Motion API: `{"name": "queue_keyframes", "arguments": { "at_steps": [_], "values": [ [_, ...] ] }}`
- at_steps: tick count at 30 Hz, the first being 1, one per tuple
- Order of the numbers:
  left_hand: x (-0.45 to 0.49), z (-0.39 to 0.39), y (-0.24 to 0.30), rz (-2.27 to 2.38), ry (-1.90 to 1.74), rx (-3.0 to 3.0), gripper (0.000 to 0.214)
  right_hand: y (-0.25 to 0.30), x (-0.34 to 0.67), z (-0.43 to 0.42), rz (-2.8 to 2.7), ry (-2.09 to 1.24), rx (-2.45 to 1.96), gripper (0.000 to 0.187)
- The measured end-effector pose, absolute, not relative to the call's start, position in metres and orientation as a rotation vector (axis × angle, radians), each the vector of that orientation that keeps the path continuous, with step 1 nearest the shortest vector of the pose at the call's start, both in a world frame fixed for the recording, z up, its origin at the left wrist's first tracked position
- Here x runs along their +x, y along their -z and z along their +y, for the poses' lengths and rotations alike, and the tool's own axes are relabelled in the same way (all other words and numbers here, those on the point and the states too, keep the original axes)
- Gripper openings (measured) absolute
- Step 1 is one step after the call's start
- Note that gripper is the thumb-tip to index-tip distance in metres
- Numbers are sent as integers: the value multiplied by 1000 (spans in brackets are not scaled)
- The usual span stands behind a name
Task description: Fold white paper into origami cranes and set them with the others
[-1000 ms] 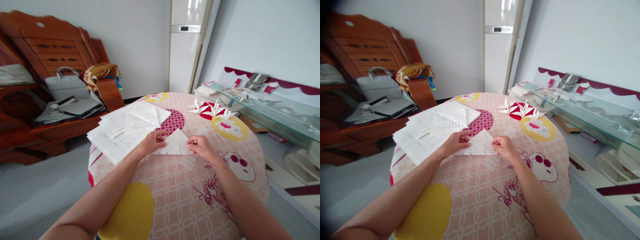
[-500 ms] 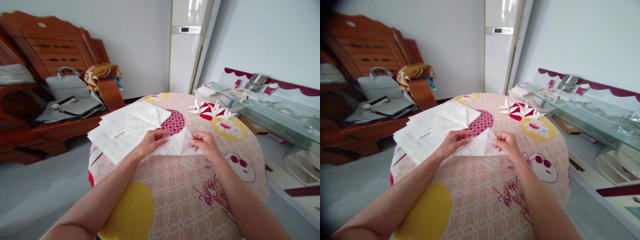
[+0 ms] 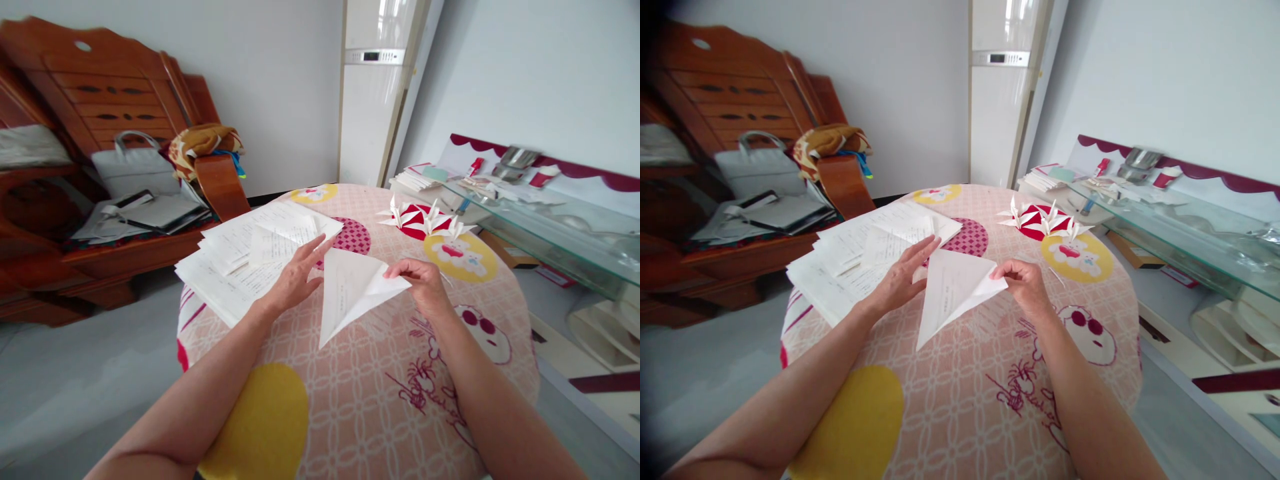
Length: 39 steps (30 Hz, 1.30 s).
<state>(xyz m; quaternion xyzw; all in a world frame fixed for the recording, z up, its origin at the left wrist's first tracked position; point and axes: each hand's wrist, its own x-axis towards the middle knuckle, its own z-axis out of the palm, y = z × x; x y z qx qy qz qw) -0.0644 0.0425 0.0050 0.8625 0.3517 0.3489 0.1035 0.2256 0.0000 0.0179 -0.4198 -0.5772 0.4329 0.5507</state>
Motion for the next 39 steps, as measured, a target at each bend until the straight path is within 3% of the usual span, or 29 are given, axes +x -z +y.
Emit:
{"name": "queue_keyframes", "arguments": {
  "at_steps": [5, 11, 25, 30, 39],
  "values": [
    [-59, 35, -12, 1048, -969, 2858, 84, -16, 226, 2, -1390, -1012, -986, 7],
    [-52, 32, -14, 943, -757, 3136, 63, -10, 226, 4, -1368, -1043, -993, 8],
    [-44, 31, -8, 729, -356, 3077, 52, -4, 230, 11, -1480, -1034, -1066, 8],
    [-42, 31, -1, 729, -352, 3034, 50, 5, 242, 18, -1538, -953, -1079, 4],
    [-47, 32, 5, 1012, -497, 3037, 46, 4, 251, 19, -1919, -535, -1178, 18]
  ]
}}
